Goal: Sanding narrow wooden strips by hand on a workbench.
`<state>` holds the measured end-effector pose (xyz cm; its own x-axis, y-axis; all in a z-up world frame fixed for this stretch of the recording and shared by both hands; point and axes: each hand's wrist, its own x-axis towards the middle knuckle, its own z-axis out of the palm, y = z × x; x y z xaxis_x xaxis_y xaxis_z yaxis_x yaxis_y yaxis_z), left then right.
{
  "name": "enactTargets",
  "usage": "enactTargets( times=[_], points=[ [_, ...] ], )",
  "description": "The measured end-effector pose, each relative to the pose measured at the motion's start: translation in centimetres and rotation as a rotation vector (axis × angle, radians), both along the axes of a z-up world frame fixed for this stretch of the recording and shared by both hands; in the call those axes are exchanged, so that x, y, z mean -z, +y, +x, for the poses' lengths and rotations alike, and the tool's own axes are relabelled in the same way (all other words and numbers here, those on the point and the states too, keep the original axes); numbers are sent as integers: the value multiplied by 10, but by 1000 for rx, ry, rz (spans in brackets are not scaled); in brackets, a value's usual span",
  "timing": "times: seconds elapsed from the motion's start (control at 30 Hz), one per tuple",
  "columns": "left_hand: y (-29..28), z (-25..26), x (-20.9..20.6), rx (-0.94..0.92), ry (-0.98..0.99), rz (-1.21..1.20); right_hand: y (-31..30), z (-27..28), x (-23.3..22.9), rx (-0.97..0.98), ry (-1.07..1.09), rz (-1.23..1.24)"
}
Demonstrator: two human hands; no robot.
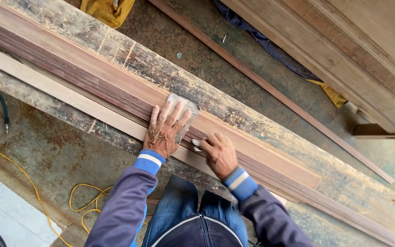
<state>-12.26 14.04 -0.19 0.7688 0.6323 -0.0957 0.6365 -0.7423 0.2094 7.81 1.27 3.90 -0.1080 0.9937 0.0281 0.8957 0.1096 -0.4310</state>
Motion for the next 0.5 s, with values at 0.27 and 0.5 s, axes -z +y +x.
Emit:
enactTargets(
  times=[0.27,0.5],
  points=[
    [3,2,-5,-10,-89,-102,-129,81,7,347,10,2],
    [0,2,-4,-2,-152,55,-5,-19,7,166,147,157]
  ],
)
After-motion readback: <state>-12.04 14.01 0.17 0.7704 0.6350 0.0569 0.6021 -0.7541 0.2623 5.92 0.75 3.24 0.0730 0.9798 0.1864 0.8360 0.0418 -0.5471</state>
